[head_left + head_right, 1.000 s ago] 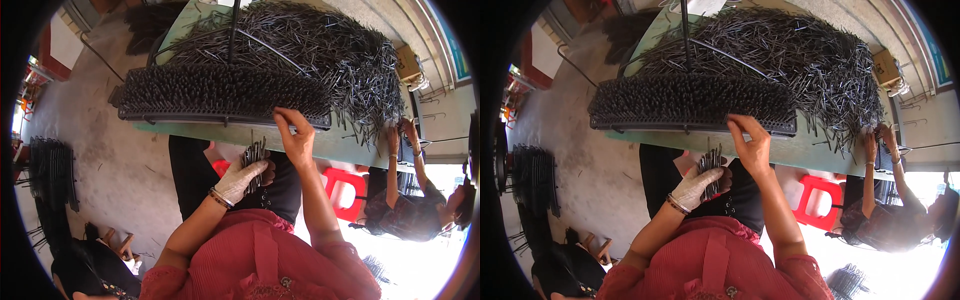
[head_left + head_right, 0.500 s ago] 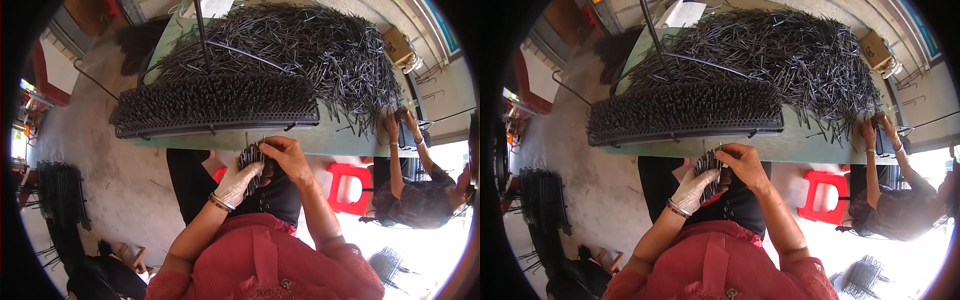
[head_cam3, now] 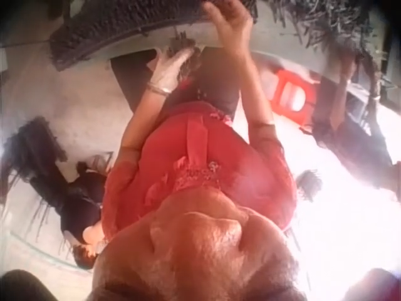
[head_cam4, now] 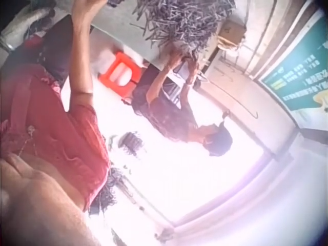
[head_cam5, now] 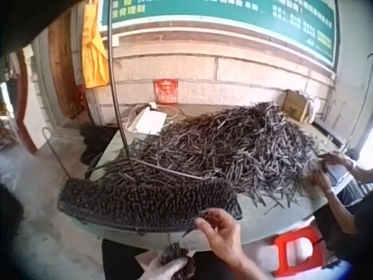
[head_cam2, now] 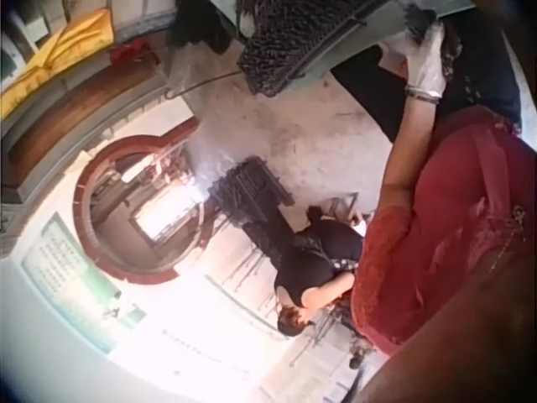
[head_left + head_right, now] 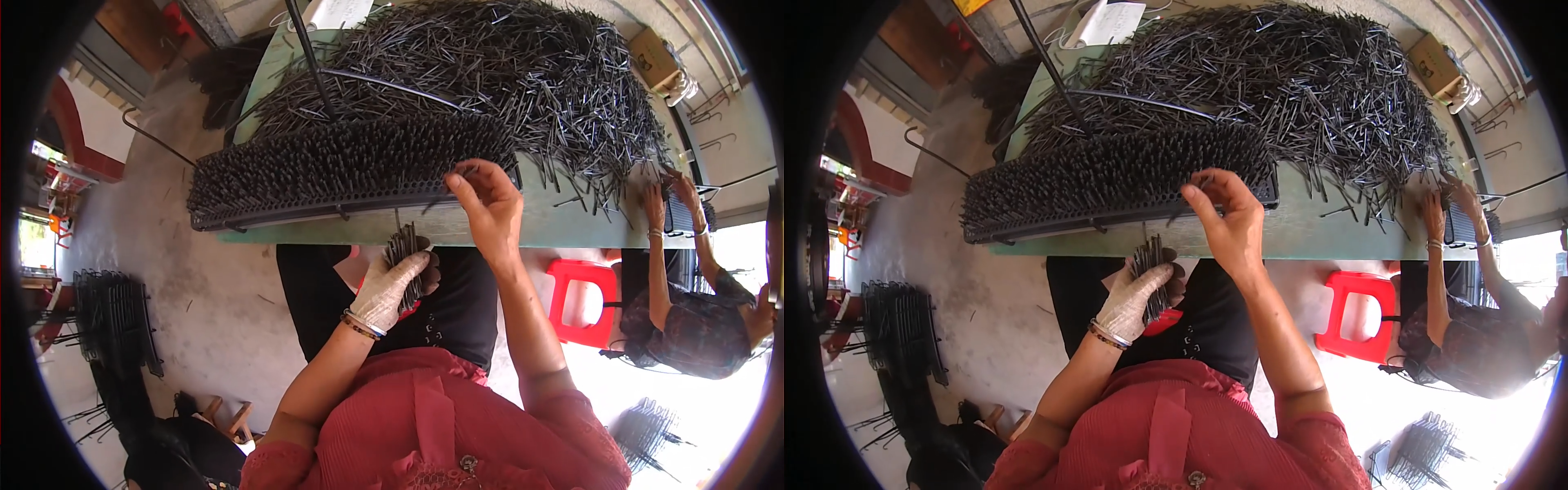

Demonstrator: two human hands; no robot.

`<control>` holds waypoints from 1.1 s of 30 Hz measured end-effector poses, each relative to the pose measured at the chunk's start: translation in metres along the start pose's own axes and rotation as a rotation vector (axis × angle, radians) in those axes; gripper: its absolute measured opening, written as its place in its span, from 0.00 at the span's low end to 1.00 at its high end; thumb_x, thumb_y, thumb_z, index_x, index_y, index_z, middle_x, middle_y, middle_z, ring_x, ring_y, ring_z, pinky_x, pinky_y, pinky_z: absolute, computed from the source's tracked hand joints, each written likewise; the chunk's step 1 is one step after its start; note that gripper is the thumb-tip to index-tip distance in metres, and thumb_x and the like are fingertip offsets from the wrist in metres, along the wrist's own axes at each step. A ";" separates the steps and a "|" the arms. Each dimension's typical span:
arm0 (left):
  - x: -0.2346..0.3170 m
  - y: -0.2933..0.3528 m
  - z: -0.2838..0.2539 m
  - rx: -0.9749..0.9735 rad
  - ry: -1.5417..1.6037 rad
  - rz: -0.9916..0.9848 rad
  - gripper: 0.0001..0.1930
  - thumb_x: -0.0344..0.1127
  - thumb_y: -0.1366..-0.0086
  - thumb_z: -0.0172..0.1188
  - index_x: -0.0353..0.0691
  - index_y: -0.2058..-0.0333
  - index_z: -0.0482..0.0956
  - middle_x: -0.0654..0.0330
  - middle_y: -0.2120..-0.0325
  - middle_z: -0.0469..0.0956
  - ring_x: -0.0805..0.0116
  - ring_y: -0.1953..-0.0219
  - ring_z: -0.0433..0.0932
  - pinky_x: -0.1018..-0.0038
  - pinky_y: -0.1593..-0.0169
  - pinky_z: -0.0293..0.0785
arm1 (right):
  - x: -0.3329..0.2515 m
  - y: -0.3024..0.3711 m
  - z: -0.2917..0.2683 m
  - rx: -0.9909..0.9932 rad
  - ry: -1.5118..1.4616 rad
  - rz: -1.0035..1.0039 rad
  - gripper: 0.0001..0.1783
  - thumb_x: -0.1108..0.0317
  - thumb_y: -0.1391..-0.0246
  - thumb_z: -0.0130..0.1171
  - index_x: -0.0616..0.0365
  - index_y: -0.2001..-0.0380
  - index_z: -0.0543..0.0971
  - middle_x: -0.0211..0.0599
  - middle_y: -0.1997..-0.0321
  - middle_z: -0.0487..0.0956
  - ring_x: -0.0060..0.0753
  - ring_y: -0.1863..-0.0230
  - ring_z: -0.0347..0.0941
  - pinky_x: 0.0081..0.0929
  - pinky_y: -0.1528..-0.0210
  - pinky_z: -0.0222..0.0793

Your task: Sorting and arranging small metal rods into a specialized alignment tray.

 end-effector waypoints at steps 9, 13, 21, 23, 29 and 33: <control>-0.004 0.002 -0.002 -0.049 -0.014 -0.067 0.13 0.31 0.35 0.57 0.37 0.52 0.69 0.56 0.66 0.79 0.68 0.70 0.80 0.74 0.67 0.79 | 0.010 -0.025 0.027 0.007 0.101 -0.178 0.10 0.71 0.46 0.66 0.61 0.61 0.79 0.33 0.65 0.83 0.17 0.66 0.77 0.19 0.61 0.72; -0.007 0.004 -0.004 -0.064 0.016 -0.100 0.13 0.32 0.35 0.57 0.38 0.53 0.70 0.57 0.66 0.79 0.68 0.71 0.80 0.74 0.68 0.79 | 0.011 -0.027 0.028 -0.035 0.181 -0.200 0.10 0.71 0.47 0.66 0.61 0.61 0.79 0.34 0.65 0.84 0.20 0.63 0.78 0.19 0.59 0.72; -0.010 0.000 -0.009 -0.117 -0.130 -0.057 0.14 0.32 0.35 0.60 0.40 0.53 0.69 0.61 0.68 0.78 0.75 0.74 0.78 0.77 0.70 0.78 | -0.002 -0.016 0.041 -0.073 0.514 -0.428 0.17 0.73 0.52 0.68 0.57 0.56 0.80 0.32 0.64 0.84 0.28 0.61 0.78 0.27 0.51 0.66; -0.010 -0.001 -0.010 -0.126 -0.135 -0.054 0.15 0.33 0.35 0.60 0.40 0.52 0.69 0.61 0.68 0.78 0.75 0.74 0.78 0.77 0.70 0.78 | -0.008 -0.015 0.045 -0.095 0.534 -0.473 0.18 0.73 0.52 0.68 0.57 0.56 0.80 0.32 0.65 0.84 0.29 0.61 0.77 0.27 0.51 0.66; -0.012 0.000 -0.012 -0.149 -0.131 -0.069 0.19 0.34 0.36 0.61 0.40 0.50 0.67 0.61 0.68 0.78 0.75 0.73 0.78 0.78 0.70 0.78 | -0.014 -0.010 0.058 -0.153 0.631 -0.658 0.17 0.74 0.53 0.67 0.56 0.57 0.82 0.33 0.64 0.82 0.33 0.62 0.75 0.29 0.55 0.66; -0.014 0.002 -0.015 -0.143 -0.105 -0.076 0.19 0.33 0.36 0.61 0.39 0.49 0.66 0.61 0.68 0.78 0.75 0.72 0.78 0.78 0.70 0.78 | -0.024 -0.004 0.066 -0.135 0.724 -0.762 0.14 0.74 0.54 0.67 0.57 0.60 0.82 0.34 0.65 0.81 0.35 0.64 0.74 0.30 0.57 0.66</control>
Point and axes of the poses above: each hand's wrist, its own y-axis away from the middle knuckle, its own z-axis out of the palm, x = y × z, the point moved 8 cm from there along -y, towards the middle knuckle
